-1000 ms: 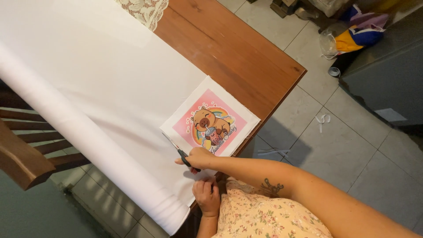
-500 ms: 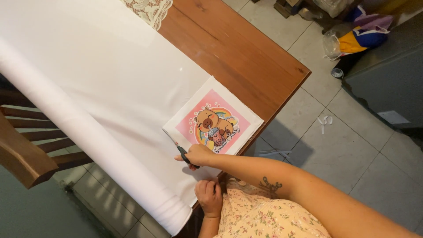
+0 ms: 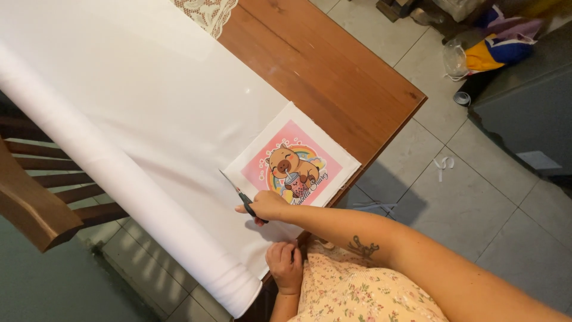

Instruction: Cutting out printed graphic designs from a large roll of white fabric using scissors.

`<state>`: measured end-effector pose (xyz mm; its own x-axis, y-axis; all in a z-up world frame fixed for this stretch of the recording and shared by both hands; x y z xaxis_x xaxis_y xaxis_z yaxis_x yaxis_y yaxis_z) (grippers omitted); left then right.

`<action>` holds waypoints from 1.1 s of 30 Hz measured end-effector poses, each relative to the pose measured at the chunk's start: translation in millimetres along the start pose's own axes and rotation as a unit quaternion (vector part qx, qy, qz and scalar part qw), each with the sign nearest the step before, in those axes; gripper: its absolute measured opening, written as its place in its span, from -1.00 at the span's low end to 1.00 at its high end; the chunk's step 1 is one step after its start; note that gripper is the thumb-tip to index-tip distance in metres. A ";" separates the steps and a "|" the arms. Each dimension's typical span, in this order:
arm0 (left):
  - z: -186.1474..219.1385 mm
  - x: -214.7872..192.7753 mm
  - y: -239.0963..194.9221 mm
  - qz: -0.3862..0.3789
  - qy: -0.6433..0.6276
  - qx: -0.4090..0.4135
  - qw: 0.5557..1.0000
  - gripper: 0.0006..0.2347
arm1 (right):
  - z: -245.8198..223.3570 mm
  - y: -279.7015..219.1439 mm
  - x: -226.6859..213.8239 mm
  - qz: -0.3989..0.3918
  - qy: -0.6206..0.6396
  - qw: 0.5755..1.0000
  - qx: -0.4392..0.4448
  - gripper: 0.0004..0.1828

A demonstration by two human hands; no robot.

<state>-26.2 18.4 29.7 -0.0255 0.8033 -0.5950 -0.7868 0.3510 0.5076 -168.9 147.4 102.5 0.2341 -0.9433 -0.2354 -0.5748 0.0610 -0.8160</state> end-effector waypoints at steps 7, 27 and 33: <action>0.4 -0.7 1.1 0.001 -0.006 0.000 1.000 -0.98 | -12.3 -2.9 -3.7 -0.005 0.027 0.999 0.020 -0.38; 4.1 -3.1 5.7 -0.006 0.010 -0.007 1.000 -0.96 | 34.1 -18.8 -5.1 -0.029 -0.105 0.994 -0.022 -0.32; 2.3 -1.4 8.6 -0.054 0.016 -0.054 0.997 -0.91 | 112.5 -33.9 -55.6 0.167 -0.189 0.965 -0.078 -0.43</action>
<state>-31.5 21.3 36.3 0.0436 0.7469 -0.6635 -0.8477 0.3792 0.3711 -74.2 234.5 83.9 0.2672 -0.6922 -0.6704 -0.7721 0.2625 -0.5788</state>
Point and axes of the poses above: each hand's wrist, its own y-axis towards the middle knuckle, its own x-axis out of the palm, z = x × y, the point moved 3 cm from there along y, towards the middle knuckle, and after that the axes turned 3 degrees about z, right-handed, at the moved point
